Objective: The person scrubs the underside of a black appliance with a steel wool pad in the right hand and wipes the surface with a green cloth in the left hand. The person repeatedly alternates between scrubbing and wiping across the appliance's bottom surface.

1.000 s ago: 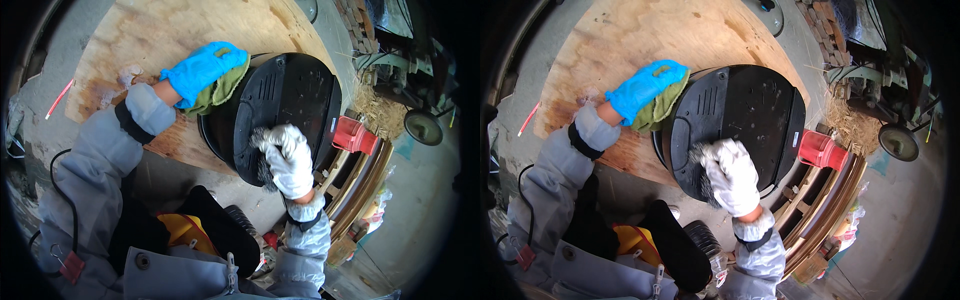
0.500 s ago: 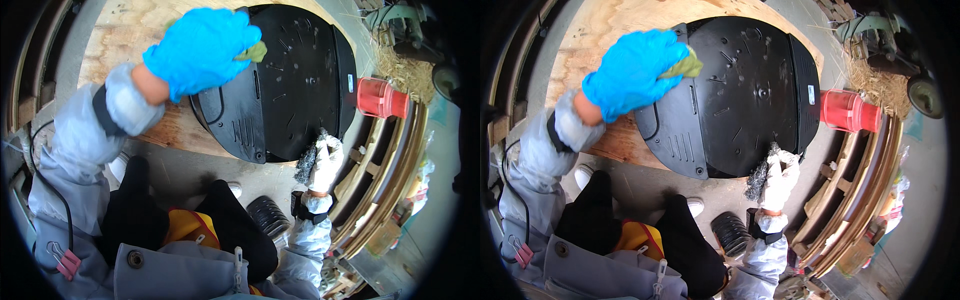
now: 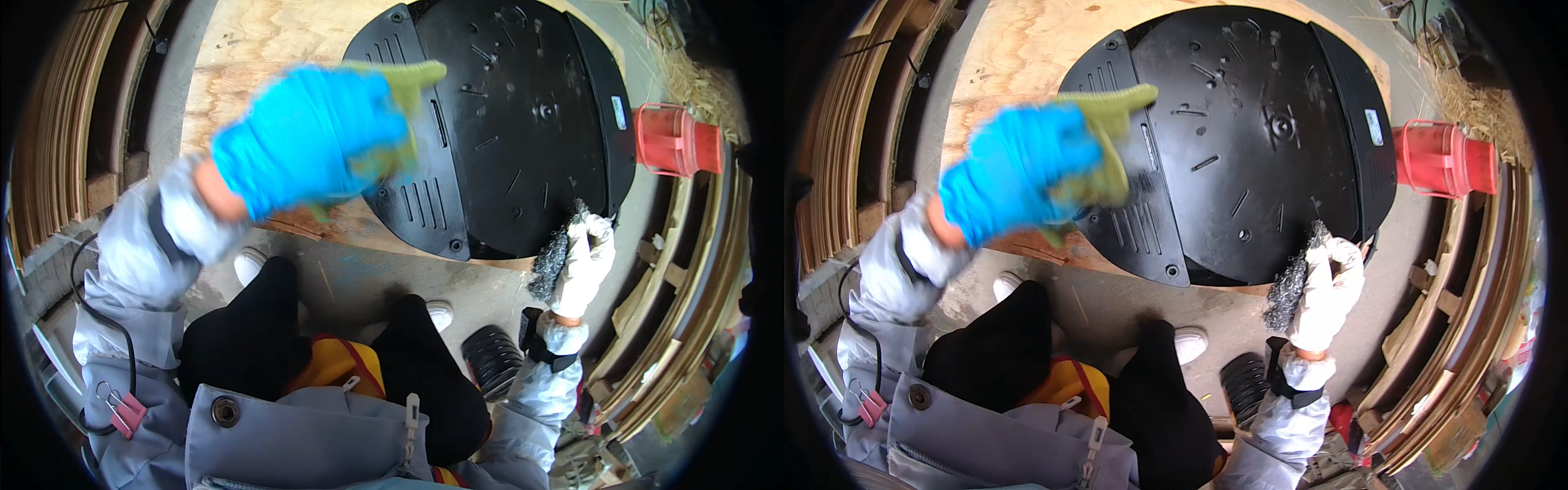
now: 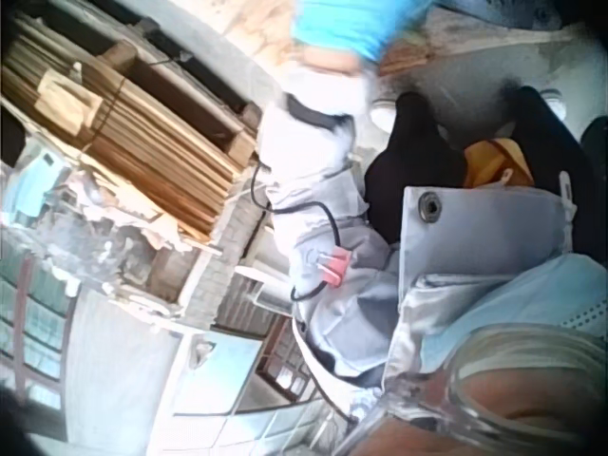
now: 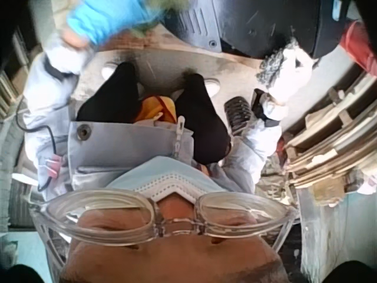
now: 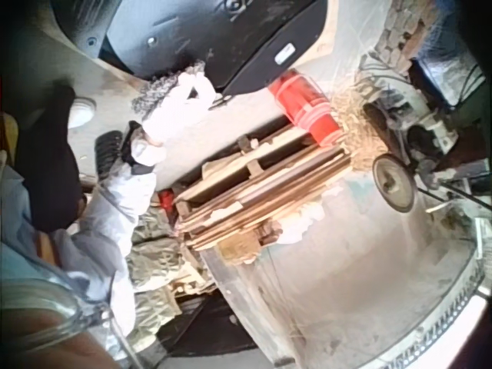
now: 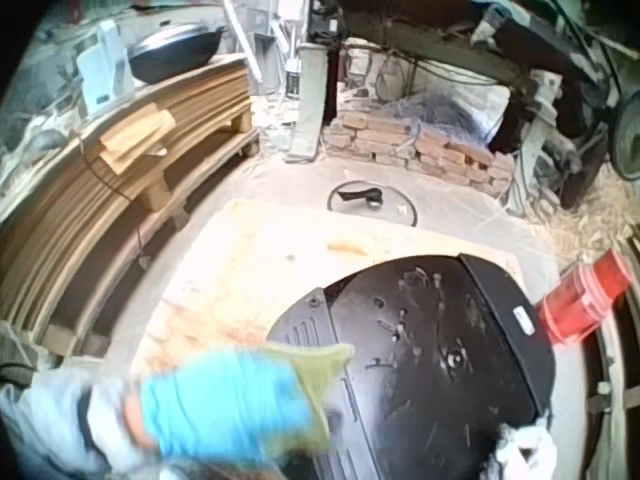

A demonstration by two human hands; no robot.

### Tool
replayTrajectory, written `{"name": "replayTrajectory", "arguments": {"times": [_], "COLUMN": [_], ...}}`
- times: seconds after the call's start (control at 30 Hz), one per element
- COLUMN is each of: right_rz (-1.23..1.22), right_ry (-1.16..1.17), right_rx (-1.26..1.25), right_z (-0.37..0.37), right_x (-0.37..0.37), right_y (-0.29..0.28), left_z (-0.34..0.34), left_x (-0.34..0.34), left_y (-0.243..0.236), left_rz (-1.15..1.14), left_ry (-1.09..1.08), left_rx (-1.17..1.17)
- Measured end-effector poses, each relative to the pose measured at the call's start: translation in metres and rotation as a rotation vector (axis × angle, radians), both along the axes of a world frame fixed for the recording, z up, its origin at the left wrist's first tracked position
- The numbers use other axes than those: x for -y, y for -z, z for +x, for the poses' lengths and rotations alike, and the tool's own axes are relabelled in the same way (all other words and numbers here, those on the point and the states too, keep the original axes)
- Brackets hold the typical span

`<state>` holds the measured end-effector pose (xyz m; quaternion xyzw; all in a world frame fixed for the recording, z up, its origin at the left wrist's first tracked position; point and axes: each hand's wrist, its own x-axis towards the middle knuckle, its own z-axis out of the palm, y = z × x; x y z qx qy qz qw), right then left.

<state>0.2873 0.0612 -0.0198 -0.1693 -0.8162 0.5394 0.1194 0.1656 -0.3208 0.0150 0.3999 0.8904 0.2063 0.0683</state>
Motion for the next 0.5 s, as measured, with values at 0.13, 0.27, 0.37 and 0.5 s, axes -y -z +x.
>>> {"name": "replayTrajectory", "arguments": {"times": [0.13, 0.27, 0.37, 0.5], "right_rz": [0.053, 0.057, 0.28, 0.75], "right_ry": [0.036, -0.142, -0.608, -0.987], "right_rx": [0.021, 0.093, -0.052, -0.248], "right_z": [-0.002, -0.014, -0.022, -0.056], "right_x": [0.002, 0.027, 0.066, 0.13], "right_y": [-0.001, -0.028, -0.057, -0.051], "left_z": [-0.047, -0.047, -0.046, -0.046], "left_x": [0.019, 0.003, -0.01, -0.018], "left_y": [0.004, 0.02, 0.028, 0.033], "left_rz": [0.035, 0.099, 0.124, 0.361], "left_ry": [-0.133, -0.303, -0.417, -0.388], "left_rx": [-0.234, -0.203, -0.243, -0.358]}}
